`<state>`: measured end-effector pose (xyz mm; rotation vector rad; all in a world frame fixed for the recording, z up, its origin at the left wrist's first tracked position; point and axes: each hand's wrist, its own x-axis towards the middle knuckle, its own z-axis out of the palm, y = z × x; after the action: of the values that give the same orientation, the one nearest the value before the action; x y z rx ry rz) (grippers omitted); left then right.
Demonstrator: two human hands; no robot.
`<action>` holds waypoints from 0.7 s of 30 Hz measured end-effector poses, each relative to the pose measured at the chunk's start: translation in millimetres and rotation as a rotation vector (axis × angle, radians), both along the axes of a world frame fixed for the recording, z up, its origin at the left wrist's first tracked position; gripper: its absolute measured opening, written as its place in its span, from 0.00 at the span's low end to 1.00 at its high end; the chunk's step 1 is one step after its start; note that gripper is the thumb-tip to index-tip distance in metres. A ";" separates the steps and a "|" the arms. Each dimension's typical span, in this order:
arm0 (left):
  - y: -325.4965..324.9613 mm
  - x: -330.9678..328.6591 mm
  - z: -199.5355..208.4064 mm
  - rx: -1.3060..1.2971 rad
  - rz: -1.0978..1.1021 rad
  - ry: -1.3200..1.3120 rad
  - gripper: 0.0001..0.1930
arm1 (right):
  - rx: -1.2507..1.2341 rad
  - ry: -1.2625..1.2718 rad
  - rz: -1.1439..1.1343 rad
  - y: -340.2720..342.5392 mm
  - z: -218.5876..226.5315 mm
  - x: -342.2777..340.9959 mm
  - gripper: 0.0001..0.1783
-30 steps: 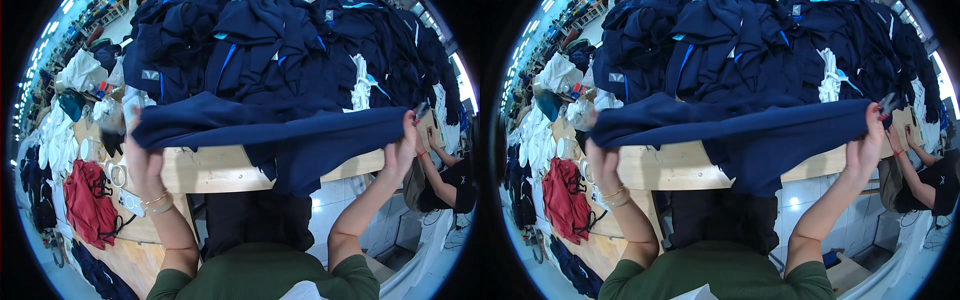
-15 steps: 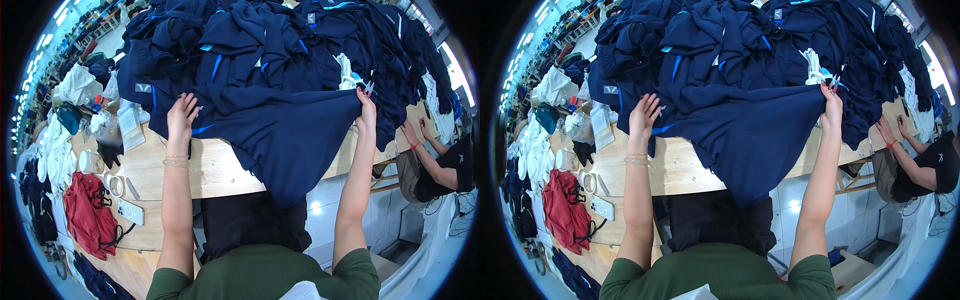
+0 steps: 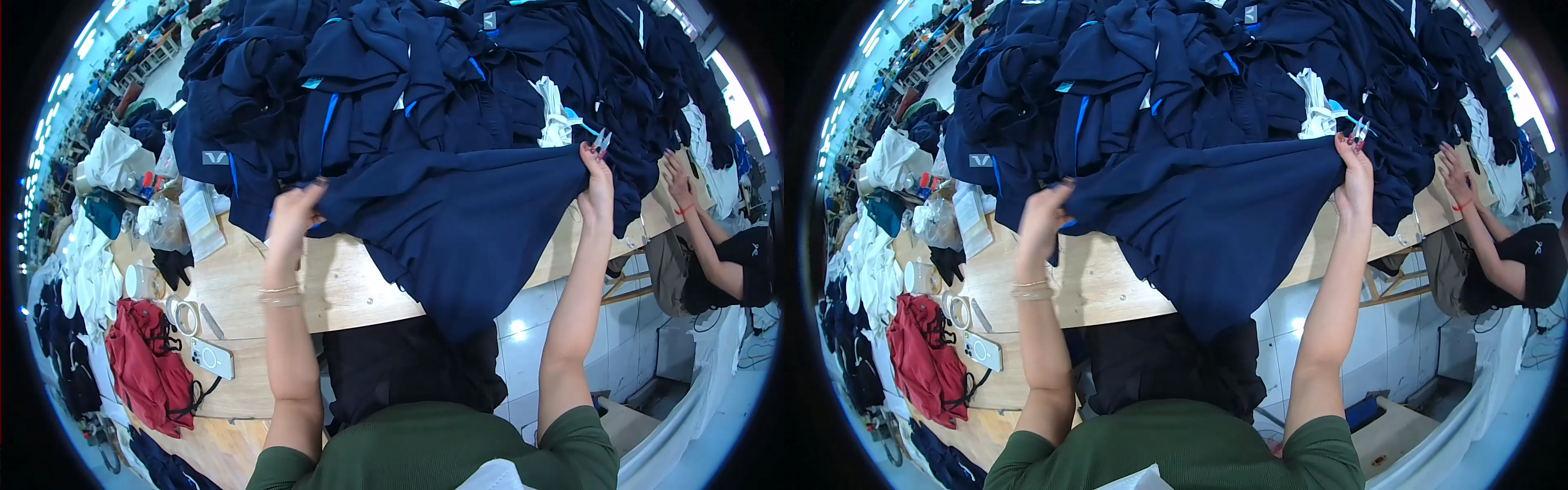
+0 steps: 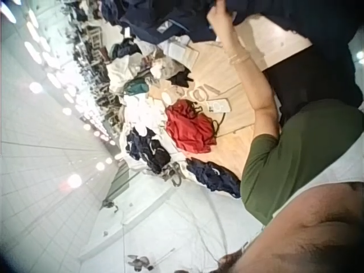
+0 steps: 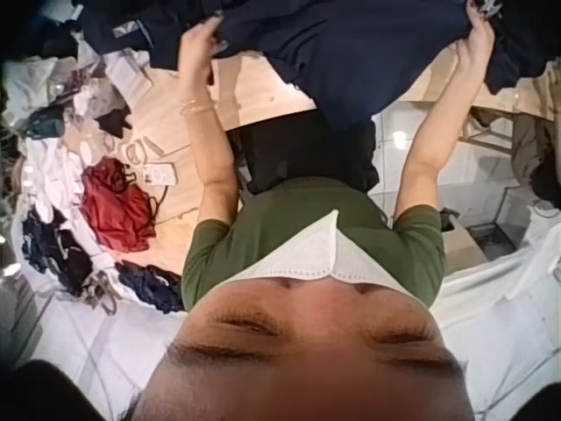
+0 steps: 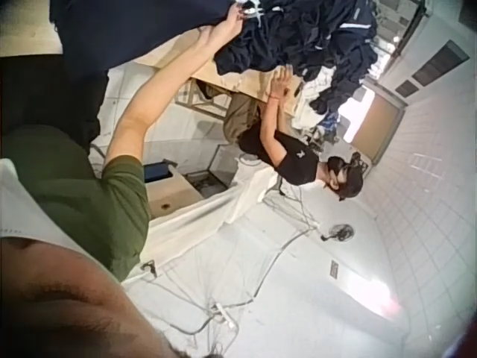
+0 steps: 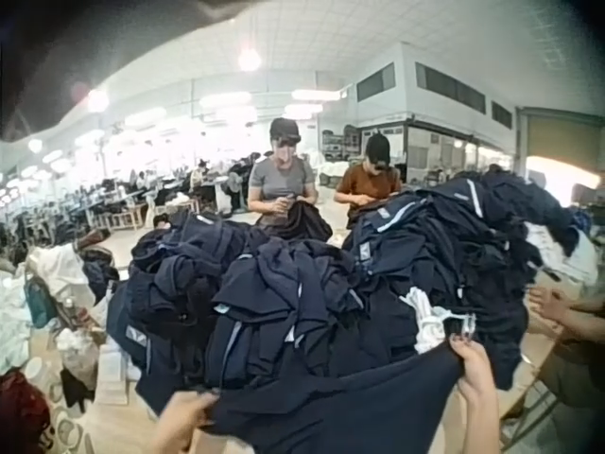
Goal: Trimming excess threads from dark blue garments using small snips in a factory setting.
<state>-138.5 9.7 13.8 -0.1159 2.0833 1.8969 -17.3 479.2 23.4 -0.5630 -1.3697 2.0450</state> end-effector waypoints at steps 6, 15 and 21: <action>6.2 -27.2 50.2 0.912 -0.127 0.016 0.21 | 0.059 0.018 0.109 -6.5 22.4 -4.7 0.11; 29.8 -47.7 -36.9 0.024 -0.027 0.510 0.24 | 0.020 -0.078 0.077 2.6 -9.7 -15.7 0.12; 40.3 -41.1 -17.6 -0.194 0.023 0.634 0.17 | 0.060 -0.097 0.043 10.9 -5.2 -9.2 0.10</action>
<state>-179.6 50.0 -3.8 0.4817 2.6695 1.9059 -26.5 490.1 18.2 -0.6185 -1.5059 2.0261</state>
